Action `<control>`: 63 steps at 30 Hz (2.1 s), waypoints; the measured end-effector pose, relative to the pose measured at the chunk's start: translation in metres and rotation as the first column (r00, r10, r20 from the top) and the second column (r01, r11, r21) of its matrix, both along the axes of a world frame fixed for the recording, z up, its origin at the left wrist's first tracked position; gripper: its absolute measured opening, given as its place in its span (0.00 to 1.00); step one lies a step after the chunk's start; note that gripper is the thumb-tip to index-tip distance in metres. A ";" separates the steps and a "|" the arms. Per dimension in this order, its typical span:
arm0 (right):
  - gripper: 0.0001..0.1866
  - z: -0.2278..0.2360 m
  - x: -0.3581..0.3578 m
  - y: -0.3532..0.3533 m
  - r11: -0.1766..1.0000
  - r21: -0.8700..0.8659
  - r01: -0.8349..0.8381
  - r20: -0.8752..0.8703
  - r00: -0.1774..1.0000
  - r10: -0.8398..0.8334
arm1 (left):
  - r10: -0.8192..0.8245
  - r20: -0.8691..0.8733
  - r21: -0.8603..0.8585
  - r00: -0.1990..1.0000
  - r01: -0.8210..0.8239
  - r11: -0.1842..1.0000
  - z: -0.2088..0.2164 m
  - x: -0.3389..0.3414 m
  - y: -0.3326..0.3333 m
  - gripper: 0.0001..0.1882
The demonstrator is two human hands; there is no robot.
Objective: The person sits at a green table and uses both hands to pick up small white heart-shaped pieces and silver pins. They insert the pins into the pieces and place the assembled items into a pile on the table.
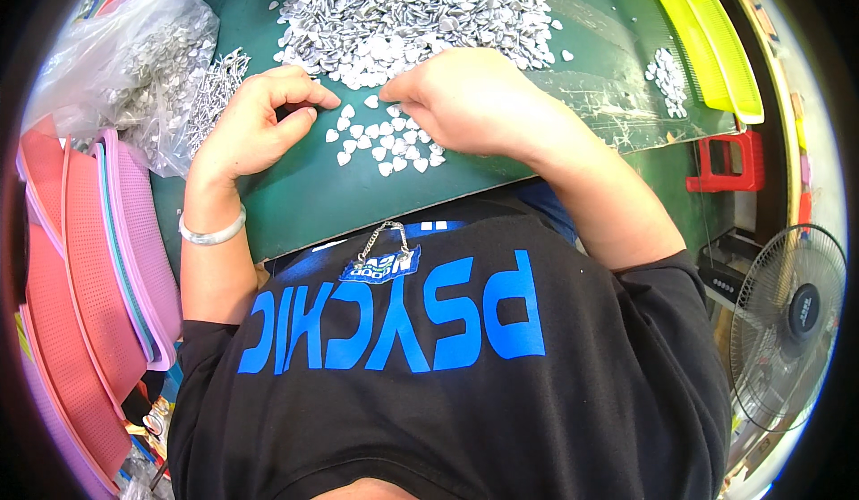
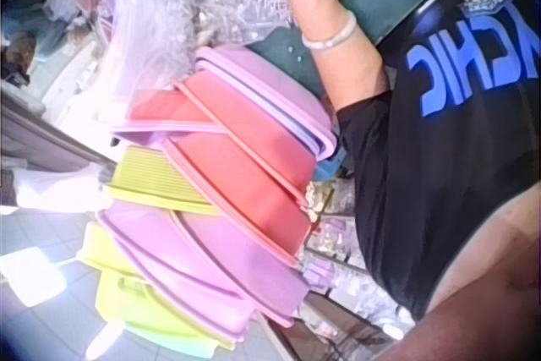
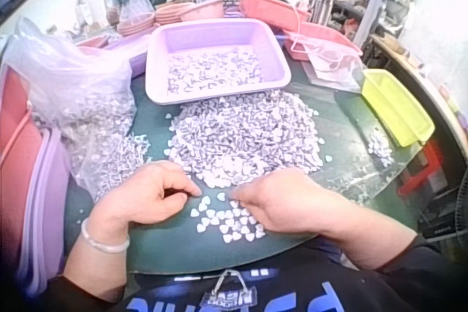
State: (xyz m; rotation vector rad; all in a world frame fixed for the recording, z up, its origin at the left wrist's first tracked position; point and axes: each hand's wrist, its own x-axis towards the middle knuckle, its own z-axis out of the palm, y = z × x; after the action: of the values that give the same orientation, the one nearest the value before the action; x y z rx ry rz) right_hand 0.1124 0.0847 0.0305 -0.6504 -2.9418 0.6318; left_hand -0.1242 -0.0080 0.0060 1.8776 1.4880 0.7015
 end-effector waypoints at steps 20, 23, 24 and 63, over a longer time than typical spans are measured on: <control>0.06 0.005 -0.014 0.016 0.125 -0.956 -0.265 -0.279 0.696 -0.662 | -0.052 -0.101 0.099 0.994 0.062 0.993 0.001 0.005 -0.001 0.15; 0.10 -0.004 -0.014 0.014 0.592 -0.804 0.059 -0.276 0.844 -0.460 | -0.092 -0.108 0.150 0.990 0.107 0.983 -0.002 0.003 0.002 0.16; 0.11 -0.005 -0.015 0.010 0.770 -0.620 0.153 -0.238 0.898 -0.370 | -0.105 -0.100 0.173 0.990 0.121 0.978 -0.005 0.002 0.003 0.16; 0.12 -0.007 -0.024 0.003 1.000 -0.009 0.026 -0.055 0.998 -0.027 | 0.207 -0.088 0.125 0.974 -0.195 0.973 -0.007 0.021 -0.001 0.10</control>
State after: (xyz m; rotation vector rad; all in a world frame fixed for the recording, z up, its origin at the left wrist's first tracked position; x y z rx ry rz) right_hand 0.0885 0.0876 0.0239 -0.6605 -2.8765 0.6489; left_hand -0.1028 -0.0093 -0.0014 1.8882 1.7544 0.8118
